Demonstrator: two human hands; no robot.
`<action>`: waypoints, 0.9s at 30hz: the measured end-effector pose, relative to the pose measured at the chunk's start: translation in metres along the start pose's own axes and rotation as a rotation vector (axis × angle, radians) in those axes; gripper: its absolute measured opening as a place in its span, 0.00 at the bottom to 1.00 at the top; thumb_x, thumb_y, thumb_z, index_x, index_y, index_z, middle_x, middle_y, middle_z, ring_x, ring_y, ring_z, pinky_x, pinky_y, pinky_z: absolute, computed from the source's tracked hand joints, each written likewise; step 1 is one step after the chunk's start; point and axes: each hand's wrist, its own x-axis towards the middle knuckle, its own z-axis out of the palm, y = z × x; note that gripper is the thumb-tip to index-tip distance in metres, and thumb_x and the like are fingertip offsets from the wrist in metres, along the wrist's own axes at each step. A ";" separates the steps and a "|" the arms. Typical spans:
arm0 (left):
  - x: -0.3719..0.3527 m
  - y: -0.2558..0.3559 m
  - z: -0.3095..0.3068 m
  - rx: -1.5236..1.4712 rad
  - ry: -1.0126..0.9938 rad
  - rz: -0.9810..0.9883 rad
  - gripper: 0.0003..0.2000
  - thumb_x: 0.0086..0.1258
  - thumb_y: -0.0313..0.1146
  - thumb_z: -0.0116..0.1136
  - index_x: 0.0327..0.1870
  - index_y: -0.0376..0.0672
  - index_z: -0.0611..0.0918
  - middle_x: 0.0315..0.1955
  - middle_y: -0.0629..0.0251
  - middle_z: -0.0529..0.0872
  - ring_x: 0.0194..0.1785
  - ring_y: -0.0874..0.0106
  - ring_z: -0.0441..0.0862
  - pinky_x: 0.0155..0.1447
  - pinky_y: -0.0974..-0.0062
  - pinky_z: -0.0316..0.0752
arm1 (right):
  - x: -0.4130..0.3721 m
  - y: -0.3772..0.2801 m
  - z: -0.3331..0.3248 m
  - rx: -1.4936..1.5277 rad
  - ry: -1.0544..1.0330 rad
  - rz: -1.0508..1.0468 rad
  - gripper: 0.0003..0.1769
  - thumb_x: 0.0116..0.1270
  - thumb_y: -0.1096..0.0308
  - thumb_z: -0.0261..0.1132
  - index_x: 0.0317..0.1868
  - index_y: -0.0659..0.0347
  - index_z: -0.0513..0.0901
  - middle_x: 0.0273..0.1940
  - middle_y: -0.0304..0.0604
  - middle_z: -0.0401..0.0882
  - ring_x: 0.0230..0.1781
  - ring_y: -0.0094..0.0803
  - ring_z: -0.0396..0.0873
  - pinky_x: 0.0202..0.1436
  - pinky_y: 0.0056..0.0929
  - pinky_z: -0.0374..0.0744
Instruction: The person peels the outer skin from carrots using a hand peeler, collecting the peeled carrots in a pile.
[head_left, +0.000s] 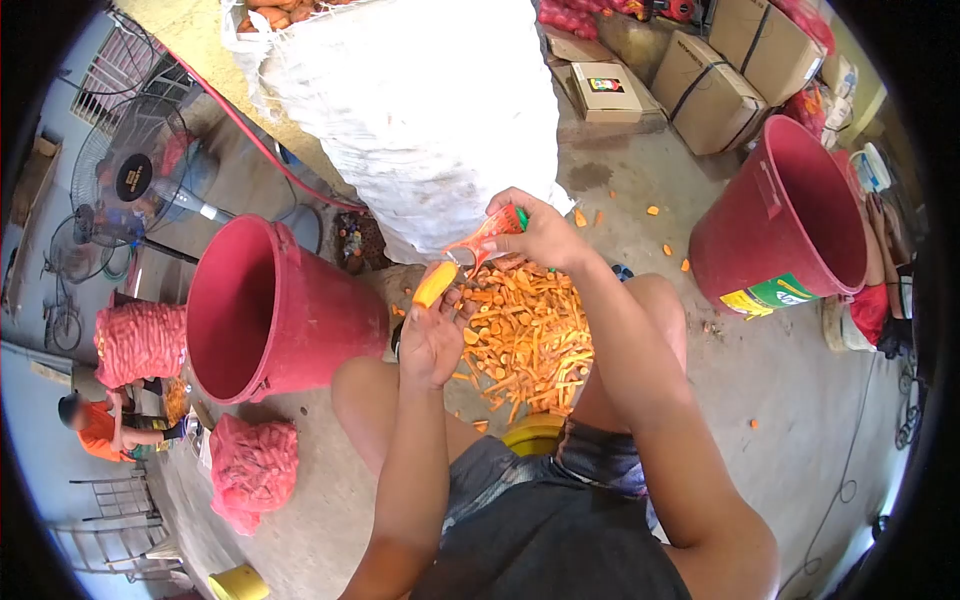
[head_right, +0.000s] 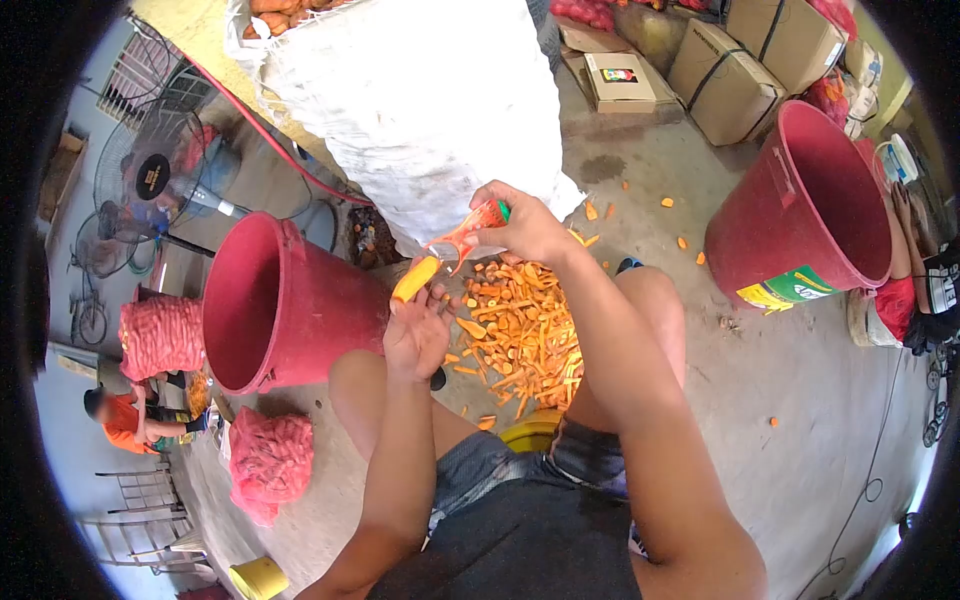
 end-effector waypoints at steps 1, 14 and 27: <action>0.000 0.000 -0.002 -0.043 0.011 -0.017 0.42 0.73 0.57 0.69 0.82 0.45 0.66 0.70 0.72 0.79 0.66 0.73 0.77 0.73 0.59 0.72 | 0.001 0.000 -0.001 -0.054 0.052 -0.057 0.25 0.62 0.68 0.83 0.55 0.51 0.79 0.39 0.34 0.82 0.26 0.20 0.74 0.22 0.25 0.76; 0.000 0.010 0.008 -0.419 -0.072 -0.084 0.32 0.77 0.50 0.65 0.76 0.40 0.74 0.65 0.54 0.82 0.63 0.62 0.79 0.77 0.57 0.69 | -0.002 -0.005 -0.006 -0.396 0.140 0.004 0.23 0.61 0.66 0.83 0.53 0.56 0.82 0.42 0.37 0.85 0.42 0.27 0.81 0.50 0.32 0.82; 0.006 0.010 0.000 -0.014 0.019 -0.013 0.36 0.73 0.43 0.72 0.75 0.33 0.72 0.71 0.52 0.79 0.73 0.58 0.77 0.82 0.59 0.69 | -0.008 -0.017 0.000 0.044 -0.079 0.037 0.22 0.63 0.73 0.82 0.54 0.57 0.80 0.41 0.35 0.82 0.39 0.23 0.81 0.40 0.25 0.84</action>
